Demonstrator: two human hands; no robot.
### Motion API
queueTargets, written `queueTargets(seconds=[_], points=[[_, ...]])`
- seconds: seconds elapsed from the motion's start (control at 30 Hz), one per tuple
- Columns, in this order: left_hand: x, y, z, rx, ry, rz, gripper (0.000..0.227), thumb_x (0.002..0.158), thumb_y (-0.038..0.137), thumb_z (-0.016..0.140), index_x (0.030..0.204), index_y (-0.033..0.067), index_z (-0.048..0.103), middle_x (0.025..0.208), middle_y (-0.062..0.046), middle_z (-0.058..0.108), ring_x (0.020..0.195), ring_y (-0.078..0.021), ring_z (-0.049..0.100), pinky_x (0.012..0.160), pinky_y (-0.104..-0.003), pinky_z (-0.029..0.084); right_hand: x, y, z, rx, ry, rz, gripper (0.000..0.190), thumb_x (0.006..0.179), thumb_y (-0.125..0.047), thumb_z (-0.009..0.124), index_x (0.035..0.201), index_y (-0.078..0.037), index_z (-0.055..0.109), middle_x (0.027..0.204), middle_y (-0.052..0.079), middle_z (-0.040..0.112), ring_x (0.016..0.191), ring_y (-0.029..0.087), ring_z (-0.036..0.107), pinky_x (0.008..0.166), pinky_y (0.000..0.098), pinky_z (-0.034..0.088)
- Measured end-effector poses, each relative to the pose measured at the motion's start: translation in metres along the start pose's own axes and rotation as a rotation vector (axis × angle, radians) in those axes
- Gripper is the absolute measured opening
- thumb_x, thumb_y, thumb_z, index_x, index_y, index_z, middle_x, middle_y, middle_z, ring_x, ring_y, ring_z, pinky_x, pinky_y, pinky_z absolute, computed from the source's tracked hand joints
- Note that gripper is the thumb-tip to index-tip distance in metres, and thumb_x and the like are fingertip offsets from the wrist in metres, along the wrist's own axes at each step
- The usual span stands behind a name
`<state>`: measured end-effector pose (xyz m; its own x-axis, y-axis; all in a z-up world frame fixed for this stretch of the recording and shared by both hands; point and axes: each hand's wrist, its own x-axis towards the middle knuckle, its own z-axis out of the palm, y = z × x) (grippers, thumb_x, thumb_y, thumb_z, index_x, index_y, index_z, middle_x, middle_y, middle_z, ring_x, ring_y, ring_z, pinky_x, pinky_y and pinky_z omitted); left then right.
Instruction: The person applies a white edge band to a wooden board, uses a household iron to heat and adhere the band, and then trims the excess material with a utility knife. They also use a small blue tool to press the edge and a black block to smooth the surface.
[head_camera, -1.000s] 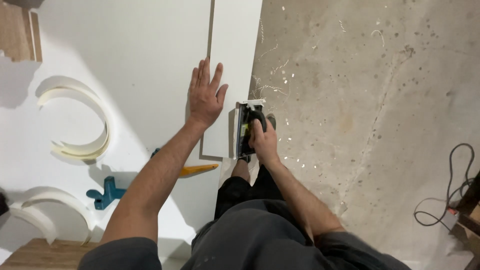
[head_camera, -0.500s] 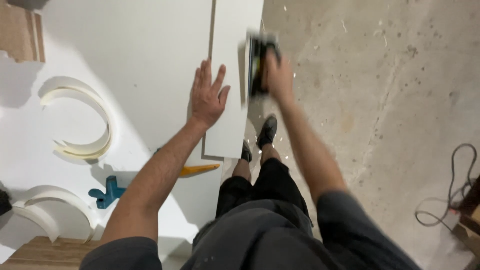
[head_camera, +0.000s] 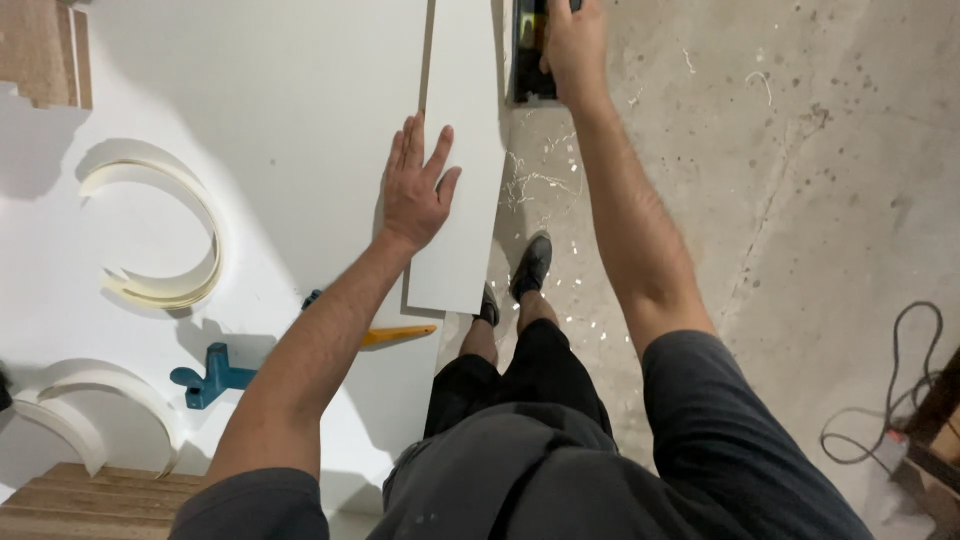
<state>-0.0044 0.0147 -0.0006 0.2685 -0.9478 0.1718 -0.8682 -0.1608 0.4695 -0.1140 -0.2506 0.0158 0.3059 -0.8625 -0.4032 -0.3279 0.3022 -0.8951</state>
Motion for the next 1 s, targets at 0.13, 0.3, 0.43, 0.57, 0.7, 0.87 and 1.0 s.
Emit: queueTargets(seconds=[0.13, 0.3, 0.43, 0.57, 0.7, 0.87, 1.0], points=[[-0.001, -0.009, 0.014, 0.051, 0.058, 0.008, 0.049, 0.110, 0.031, 0.059, 0.156, 0.0139, 0.050, 0.162, -0.025, 0.033, 0.152, -0.0390, 0.033, 0.128, -0.051, 0.025, -0.151, 0.042, 0.002, -0.141, 0.040, 0.045, 0.037, 0.103, -0.040, 0.051, 0.099, -0.005, 0.064, 0.076, 0.011, 0.059, 0.066, 0.024, 0.057, 0.056, 0.0398, 0.043], [-0.002, -0.009, 0.013, 0.086, 0.113, 0.013, 0.050, 0.110, 0.036, 0.056, 0.156, 0.0182, 0.051, 0.161, -0.023, 0.036, 0.150, -0.0378, 0.036, 0.125, -0.049, 0.025, -0.180, 0.108, -0.002, -0.236, 0.072, 0.072, 0.041, 0.101, -0.033, 0.063, 0.101, 0.008, 0.066, 0.082, 0.035, 0.064, 0.080, 0.054, 0.066, 0.066, 0.0592, 0.045], [0.002, -0.002, 0.001, -0.013, -0.035, -0.033, 0.049, 0.112, 0.024, 0.058, 0.158, 0.0130, 0.045, 0.165, -0.026, 0.028, 0.156, -0.0387, 0.025, 0.132, -0.051, 0.021, 0.017, 0.062, -0.002, -0.075, -0.020, -0.037, 0.025, 0.095, -0.031, 0.040, 0.081, -0.016, 0.055, 0.066, -0.001, 0.053, 0.059, 0.013, 0.050, 0.053, 0.0327, 0.043], [0.002, -0.001, 0.001, -0.028, 0.015, -0.033, 0.047, 0.112, 0.021, 0.062, 0.157, 0.0121, 0.048, 0.164, -0.025, 0.029, 0.155, -0.0393, 0.029, 0.131, -0.052, 0.025, -0.034, 0.042, 0.002, -0.206, 0.056, 0.018, 0.043, 0.096, -0.057, 0.045, 0.081, -0.019, 0.059, 0.062, -0.006, 0.045, 0.057, 0.008, 0.044, 0.049, 0.0309, 0.036], [-0.002, 0.000, 0.004, 0.000, 0.036, -0.050, 0.045, 0.114, 0.024, 0.055, 0.156, 0.0123, 0.049, 0.163, -0.022, 0.033, 0.154, -0.0371, 0.031, 0.131, -0.051, 0.026, -0.284, 0.087, 0.007, -0.355, -0.003, 0.271, 0.060, 0.097, -0.052, 0.037, 0.121, -0.006, 0.067, 0.117, 0.026, 0.069, 0.111, 0.044, 0.061, 0.096, 0.0514, 0.041], [-0.001, -0.003, 0.006, 0.016, 0.030, -0.044, 0.047, 0.113, 0.020, 0.060, 0.157, 0.0123, 0.047, 0.164, -0.022, 0.034, 0.155, -0.0343, 0.029, 0.131, -0.049, 0.022, -0.226, 0.076, 0.008, -0.339, -0.015, 0.283, 0.058, 0.092, -0.059, 0.042, 0.113, -0.014, 0.071, 0.100, 0.012, 0.076, 0.096, 0.029, 0.072, 0.081, 0.0450, 0.052], [-0.003, -0.010, 0.017, 0.033, 0.006, -0.080, 0.051, 0.118, 0.025, 0.056, 0.162, 0.0219, 0.032, 0.168, -0.019, 0.028, 0.159, -0.0326, 0.025, 0.135, -0.048, 0.022, -0.188, 0.084, 0.005, -0.277, 0.059, -0.058, 0.042, 0.094, -0.049, 0.052, 0.087, -0.008, 0.059, 0.080, 0.006, 0.061, 0.075, 0.021, 0.058, 0.069, 0.0402, 0.046]])
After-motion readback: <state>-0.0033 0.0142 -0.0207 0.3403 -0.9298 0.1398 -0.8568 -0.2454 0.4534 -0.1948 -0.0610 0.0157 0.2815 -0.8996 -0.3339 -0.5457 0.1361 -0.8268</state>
